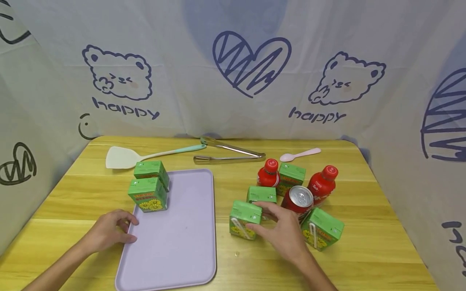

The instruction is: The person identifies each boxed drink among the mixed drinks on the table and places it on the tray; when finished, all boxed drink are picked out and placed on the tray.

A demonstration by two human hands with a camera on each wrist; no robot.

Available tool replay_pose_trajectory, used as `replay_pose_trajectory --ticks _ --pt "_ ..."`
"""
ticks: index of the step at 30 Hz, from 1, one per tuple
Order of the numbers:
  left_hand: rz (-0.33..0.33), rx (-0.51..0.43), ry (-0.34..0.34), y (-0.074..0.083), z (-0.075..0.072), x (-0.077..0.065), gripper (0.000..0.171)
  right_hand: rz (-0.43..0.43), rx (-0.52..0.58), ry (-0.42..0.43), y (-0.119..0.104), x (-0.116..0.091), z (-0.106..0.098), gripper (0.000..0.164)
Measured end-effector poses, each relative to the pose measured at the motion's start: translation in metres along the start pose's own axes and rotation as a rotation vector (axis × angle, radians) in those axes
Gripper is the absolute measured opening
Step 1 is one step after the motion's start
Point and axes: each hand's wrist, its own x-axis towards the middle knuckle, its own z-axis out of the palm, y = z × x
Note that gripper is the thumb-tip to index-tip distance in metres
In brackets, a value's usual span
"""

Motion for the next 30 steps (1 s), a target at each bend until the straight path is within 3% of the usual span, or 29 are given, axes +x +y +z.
replay_pose_trajectory --ticks 12,30 --pt "-0.01 0.001 -0.019 0.0 0.001 -0.001 0.035 -0.029 0.132 -0.061 -0.019 0.014 0.016 0.048" --pt "-0.02 0.026 -0.013 0.0 0.005 -0.008 0.034 -0.126 0.247 -0.194 -0.049 0.041 0.07 0.044"
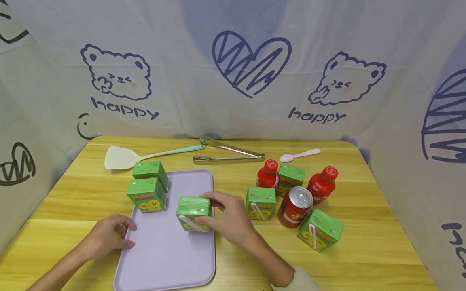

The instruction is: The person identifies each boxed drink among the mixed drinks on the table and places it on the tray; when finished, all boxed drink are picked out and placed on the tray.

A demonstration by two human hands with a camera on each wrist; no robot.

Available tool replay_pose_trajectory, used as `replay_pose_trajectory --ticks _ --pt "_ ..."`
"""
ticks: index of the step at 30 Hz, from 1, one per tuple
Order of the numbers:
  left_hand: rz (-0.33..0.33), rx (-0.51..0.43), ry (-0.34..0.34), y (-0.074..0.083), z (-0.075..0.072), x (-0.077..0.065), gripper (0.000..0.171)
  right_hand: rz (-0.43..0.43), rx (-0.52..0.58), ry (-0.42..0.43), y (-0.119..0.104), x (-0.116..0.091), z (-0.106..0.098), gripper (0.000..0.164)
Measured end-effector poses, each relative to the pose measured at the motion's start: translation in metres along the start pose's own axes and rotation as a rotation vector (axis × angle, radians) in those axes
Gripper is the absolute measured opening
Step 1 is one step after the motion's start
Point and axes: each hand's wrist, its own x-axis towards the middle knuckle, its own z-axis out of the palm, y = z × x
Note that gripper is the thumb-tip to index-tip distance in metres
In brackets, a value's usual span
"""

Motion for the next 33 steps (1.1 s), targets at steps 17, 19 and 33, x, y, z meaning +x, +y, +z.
replay_pose_trajectory --ticks 17,19,33 --pt "0.013 0.009 0.022 -0.001 0.003 -0.008 0.035 -0.062 0.107 -0.109 0.0 0.027 0.062 0.041" --pt "-0.002 0.001 0.026 -0.001 0.004 -0.009 0.035 -0.074 0.105 -0.115 0.0 0.03 0.07 0.041" --pt "-0.022 -0.021 0.041 -0.002 0.009 -0.021 0.032 -0.116 0.04 -0.135 -0.001 0.047 0.105 0.042"
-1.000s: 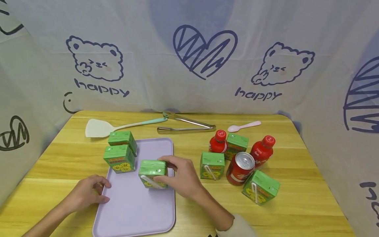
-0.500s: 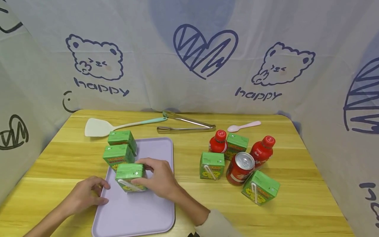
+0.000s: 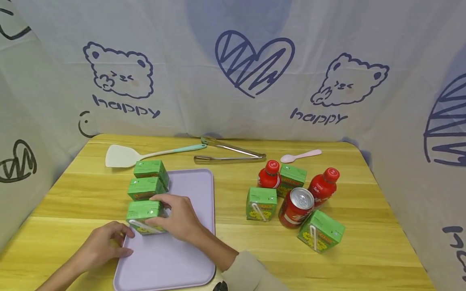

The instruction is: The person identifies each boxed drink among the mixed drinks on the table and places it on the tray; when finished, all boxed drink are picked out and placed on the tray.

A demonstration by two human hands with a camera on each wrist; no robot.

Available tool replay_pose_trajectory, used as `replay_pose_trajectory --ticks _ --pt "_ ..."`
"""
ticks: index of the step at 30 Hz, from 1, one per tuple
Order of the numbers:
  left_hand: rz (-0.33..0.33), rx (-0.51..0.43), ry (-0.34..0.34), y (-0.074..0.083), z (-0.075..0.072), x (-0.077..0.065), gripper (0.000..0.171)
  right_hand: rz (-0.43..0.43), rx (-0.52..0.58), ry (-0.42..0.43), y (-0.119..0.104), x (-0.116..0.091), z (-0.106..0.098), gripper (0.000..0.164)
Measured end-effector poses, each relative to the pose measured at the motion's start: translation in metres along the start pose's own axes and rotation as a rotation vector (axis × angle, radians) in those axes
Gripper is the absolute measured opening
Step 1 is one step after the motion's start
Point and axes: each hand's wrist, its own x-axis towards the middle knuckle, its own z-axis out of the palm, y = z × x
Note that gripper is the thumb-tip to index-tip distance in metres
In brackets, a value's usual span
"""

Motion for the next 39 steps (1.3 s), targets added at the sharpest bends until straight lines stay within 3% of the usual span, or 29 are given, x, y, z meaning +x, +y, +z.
replay_pose_trajectory --ticks 10,22,27,34,39 --pt "0.017 0.006 -0.016 0.0 -0.001 0.002 0.032 -0.038 -0.145 0.011 0.003 0.008 0.009 0.044" --pt "0.007 0.013 -0.017 0.002 -0.002 0.002 0.031 -0.003 -0.222 -0.031 -0.008 0.01 0.005 0.05" --pt "0.006 0.017 -0.015 0.003 -0.001 0.002 0.031 -0.001 -0.253 -0.02 -0.01 0.006 -0.005 0.053" --pt "0.008 0.014 -0.01 0.001 0.0 0.001 0.032 -0.004 -0.192 -0.002 -0.011 -0.006 -0.027 0.049" --pt "0.014 0.003 -0.012 0.001 0.0 0.001 0.032 -0.028 -0.229 0.015 -0.011 -0.017 -0.044 0.048"
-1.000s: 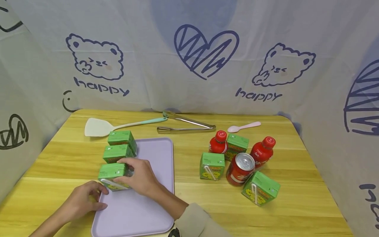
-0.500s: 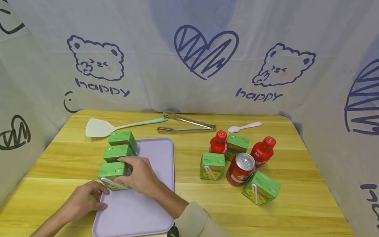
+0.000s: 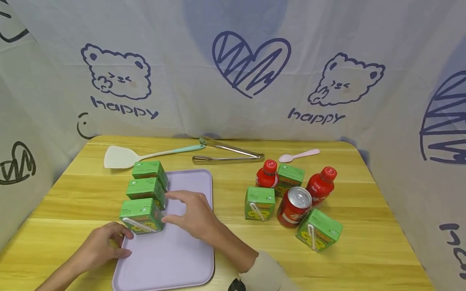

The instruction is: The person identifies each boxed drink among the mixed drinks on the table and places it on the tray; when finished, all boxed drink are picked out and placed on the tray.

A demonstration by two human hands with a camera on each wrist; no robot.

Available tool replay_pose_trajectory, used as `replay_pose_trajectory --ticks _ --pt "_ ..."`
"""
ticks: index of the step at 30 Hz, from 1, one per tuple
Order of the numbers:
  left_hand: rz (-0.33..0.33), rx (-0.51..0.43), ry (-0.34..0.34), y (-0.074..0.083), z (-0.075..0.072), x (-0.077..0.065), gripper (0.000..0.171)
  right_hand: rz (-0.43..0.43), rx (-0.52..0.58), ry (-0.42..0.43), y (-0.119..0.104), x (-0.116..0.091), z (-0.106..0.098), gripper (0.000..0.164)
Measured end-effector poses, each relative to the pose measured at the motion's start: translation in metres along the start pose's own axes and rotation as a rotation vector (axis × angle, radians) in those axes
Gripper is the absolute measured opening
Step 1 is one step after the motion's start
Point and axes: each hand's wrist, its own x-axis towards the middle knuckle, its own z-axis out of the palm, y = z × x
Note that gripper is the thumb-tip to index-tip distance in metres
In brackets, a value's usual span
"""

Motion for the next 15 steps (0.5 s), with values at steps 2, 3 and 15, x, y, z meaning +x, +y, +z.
replay_pose_trajectory --ticks 2,3,15 --pt "0.003 0.0 -0.001 -0.001 0.0 0.001 0.032 0.003 -0.013 0.004 0.001 -0.005 -0.007 0.047" --pt "0.004 0.0 -0.001 -0.001 0.0 0.001 0.032 0.008 -0.017 0.006 0.002 -0.007 -0.011 0.047" --pt "0.014 0.004 -0.004 -0.001 0.0 0.001 0.032 0.047 -0.001 0.046 0.009 -0.036 -0.07 0.046"
